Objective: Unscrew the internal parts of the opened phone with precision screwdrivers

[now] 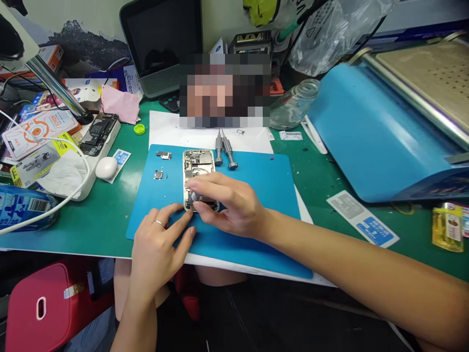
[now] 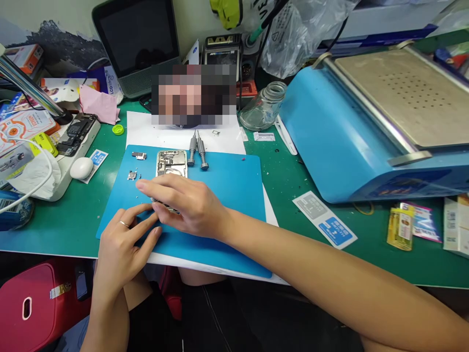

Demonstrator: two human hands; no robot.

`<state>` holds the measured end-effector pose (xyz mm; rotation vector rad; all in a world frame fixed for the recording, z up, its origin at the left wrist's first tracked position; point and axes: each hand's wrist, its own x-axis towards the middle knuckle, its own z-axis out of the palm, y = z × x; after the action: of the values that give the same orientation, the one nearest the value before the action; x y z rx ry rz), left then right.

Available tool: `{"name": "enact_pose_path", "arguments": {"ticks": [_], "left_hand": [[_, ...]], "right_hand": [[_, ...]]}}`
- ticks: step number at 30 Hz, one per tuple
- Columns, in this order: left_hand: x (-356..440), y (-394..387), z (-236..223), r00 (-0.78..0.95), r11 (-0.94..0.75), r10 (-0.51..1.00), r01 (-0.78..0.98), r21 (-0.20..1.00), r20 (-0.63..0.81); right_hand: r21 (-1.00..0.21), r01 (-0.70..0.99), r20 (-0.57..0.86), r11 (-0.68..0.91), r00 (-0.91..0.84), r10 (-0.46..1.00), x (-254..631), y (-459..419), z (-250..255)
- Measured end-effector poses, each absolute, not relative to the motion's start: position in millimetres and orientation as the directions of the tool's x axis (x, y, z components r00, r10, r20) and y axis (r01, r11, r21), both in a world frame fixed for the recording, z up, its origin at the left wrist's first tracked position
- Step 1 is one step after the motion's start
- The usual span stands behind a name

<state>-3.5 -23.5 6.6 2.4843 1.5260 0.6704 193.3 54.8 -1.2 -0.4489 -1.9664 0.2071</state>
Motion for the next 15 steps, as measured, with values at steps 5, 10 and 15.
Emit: {"name": "enact_pose_path", "arguments": {"ticks": [5, 10, 15], "left_hand": [[-3.7, -23.6, 6.2, 0.384, -0.483, 0.866, 0.808, 0.338, 0.32], [-3.7, -23.6, 6.3, 0.385, -0.481, 0.869, 0.806, 0.346, 0.311], [-3.6, -23.7, 6.5, 0.382, -0.481, 0.868, 0.807, 0.343, 0.318]], "right_hand": [[-0.327, 0.231, 0.845, 0.917, -0.363, 0.393, 192.8, 55.5, -3.0], [-0.323, 0.229, 0.839, 0.918, -0.38, 0.39, 193.2, 54.9, -2.3], [-0.312, 0.234, 0.842, 0.921, -0.382, 0.382, 193.5, 54.9, -1.8]]}}
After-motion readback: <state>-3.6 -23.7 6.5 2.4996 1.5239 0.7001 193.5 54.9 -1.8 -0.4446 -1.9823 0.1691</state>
